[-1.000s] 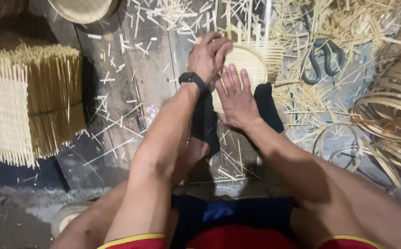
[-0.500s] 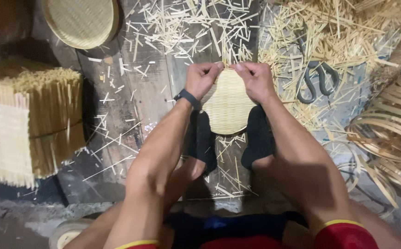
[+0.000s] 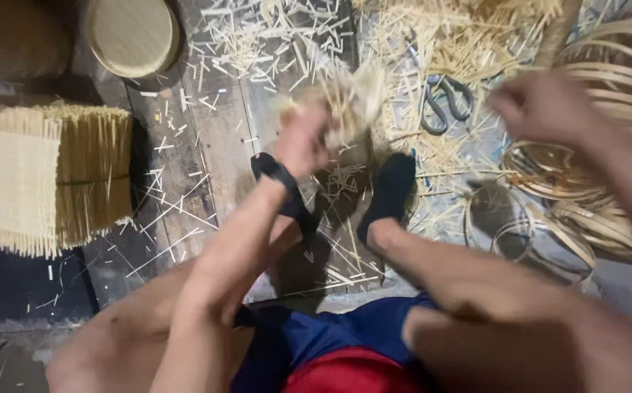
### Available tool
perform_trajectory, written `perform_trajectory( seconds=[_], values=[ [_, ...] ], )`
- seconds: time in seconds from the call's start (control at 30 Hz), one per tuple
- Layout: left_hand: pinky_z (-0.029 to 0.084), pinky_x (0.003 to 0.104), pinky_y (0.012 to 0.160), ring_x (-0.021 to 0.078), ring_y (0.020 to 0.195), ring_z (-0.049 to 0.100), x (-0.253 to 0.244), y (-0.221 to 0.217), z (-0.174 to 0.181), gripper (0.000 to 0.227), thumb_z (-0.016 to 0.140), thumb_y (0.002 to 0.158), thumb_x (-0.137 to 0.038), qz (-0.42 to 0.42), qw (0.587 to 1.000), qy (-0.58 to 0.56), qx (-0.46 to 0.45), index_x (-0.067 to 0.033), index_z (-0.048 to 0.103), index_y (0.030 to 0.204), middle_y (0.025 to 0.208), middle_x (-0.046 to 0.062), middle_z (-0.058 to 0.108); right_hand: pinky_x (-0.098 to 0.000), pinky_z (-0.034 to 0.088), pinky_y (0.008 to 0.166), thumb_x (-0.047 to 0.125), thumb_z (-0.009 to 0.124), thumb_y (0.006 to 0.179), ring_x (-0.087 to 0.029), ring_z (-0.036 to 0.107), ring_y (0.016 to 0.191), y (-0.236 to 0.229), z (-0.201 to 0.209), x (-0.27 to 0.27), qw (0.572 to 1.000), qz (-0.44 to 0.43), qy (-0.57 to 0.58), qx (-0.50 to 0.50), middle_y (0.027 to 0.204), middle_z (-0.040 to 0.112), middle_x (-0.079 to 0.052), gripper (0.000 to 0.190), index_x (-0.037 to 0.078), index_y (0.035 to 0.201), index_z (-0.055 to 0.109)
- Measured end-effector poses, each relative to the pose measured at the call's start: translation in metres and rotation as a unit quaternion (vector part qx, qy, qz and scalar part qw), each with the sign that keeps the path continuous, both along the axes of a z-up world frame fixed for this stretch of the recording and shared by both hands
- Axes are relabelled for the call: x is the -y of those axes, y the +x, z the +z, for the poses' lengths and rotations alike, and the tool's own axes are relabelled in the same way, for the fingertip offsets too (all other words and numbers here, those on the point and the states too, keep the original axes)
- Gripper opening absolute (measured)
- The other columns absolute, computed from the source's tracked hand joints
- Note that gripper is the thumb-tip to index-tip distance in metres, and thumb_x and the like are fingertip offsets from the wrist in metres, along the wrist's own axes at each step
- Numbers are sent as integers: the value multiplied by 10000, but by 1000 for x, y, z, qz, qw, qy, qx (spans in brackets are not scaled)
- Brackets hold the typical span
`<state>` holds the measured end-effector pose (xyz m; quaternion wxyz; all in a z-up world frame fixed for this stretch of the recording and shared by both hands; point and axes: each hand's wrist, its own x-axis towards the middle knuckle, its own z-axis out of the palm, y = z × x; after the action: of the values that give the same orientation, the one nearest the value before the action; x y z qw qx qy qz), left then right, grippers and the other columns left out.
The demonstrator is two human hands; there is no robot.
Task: The person sits on the floor and repeatedly assembles small round woven bases. They place a woven mat on a wooden mold, fit a bamboo ring around it, and trim the excess with shears. The finished pieces are stacked nearby.
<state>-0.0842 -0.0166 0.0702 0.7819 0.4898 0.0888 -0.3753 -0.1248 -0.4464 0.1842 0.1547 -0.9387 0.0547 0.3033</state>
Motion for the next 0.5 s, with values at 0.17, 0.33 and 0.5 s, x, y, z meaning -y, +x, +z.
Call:
perform_trajectory(
  seconds=[0.17, 0.33, 0.5],
  values=[
    [558, 467, 817, 363, 993, 663, -19, -68, -35, 492, 627, 796, 23, -245, 597, 451, 616, -100, 602, 1272, 1283, 139, 547, -461, 559, 977, 273, 664, 991, -292, 731, 991, -27, -123, -8, 992, -111, 64, -19, 1172, 751, -156, 315, 78, 1230, 729],
    [541, 389, 874, 318, 1018, 642, -38, -62, -39, 203, 716, 999, -118, -77, 708, 539, 450, -160, 639, 1182, 1097, 53, 591, -502, 515, 963, 232, 813, 839, -442, 630, 1116, -36, -241, -13, 961, -68, 31, 266, 1157, 687, -243, 400, -13, 1137, 707],
    [414, 555, 994, 495, 1276, 452, 48, -27, -33, 1221, 1066, 557, -477, 2, 776, 575, 259, 14, 410, 1462, 1418, 333, 405, -511, 517, 901, 190, 834, 781, -440, 643, 1008, -7, -275, -15, 987, -112, 20, 115, 1078, 667, -291, 486, -55, 1151, 635]
  ],
)
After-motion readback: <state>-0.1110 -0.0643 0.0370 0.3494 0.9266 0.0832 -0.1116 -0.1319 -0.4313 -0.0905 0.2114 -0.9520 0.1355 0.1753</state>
